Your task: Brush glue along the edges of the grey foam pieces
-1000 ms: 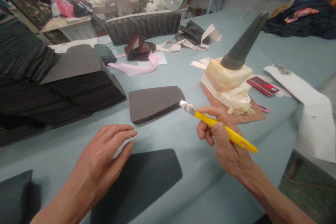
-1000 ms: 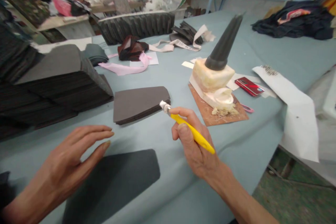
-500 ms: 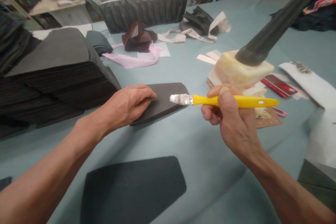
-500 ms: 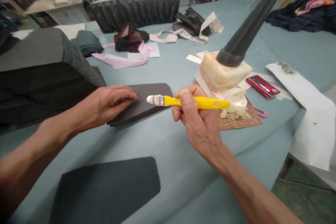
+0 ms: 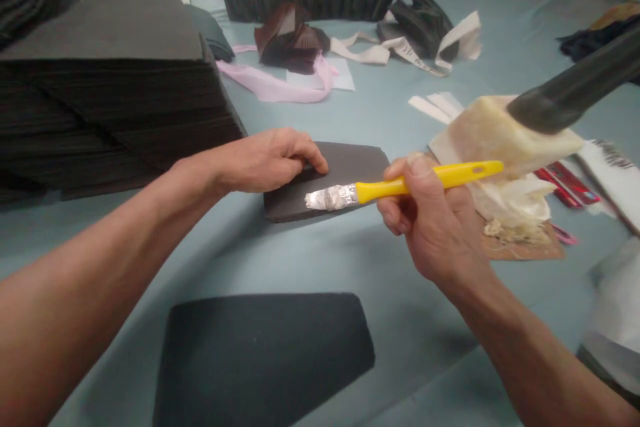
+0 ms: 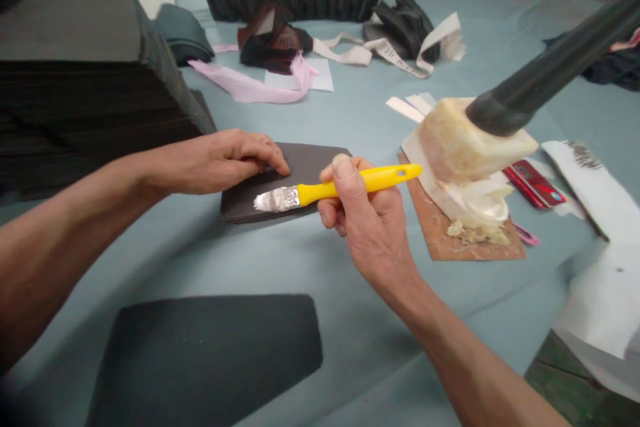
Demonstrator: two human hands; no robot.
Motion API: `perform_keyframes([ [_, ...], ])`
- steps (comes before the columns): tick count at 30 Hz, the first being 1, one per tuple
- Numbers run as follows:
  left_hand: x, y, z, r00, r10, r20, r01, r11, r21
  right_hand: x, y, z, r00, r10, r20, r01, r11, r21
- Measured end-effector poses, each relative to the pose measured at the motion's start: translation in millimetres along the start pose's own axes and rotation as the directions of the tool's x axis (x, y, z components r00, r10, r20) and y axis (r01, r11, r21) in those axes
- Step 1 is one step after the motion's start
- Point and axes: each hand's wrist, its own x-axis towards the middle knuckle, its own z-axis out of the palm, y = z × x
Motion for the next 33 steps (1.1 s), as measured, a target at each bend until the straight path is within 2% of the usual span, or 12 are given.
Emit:
perform_keyframes([
  [7, 4.5, -2.4, -2.8, 0.991, -0.117, 0.061, 0.124, 0.985, -0.121, 0.8, -3.9, 20.0, 0.993, -0.075, 0.089, 0.087, 0.985, -0.148],
  [17, 4.3, 4.6, -1.7, 0.994, -0.108, 0.034, 0.111, 0.988, -0.111, 1.4, -10.8, 39.0, 0.986, -0.077, 0.146, 0.108, 0.97, -0.217],
  [21, 0.7, 18.2, -3.3, 0.985, -0.166, 0.038, 0.169, 0.981, -0.092, 0.5, -14.8, 43.2, 0.976, -0.077, 0.204, 0.129, 0.959, -0.251],
  [28, 3.9, 30.1, -5.4, 0.963, -0.265, 0.059, 0.271, 0.951, -0.149, 5.7, -14.6, 38.0, 0.951, -0.17, 0.257, 0.198, 0.976, -0.086],
  [33, 4.6, 32.3, -7.1, 0.94, -0.334, 0.064, 0.34, 0.917, -0.207, 11.9, -12.5, 34.3, 0.922, -0.172, 0.346, 0.183, 0.983, 0.0],
])
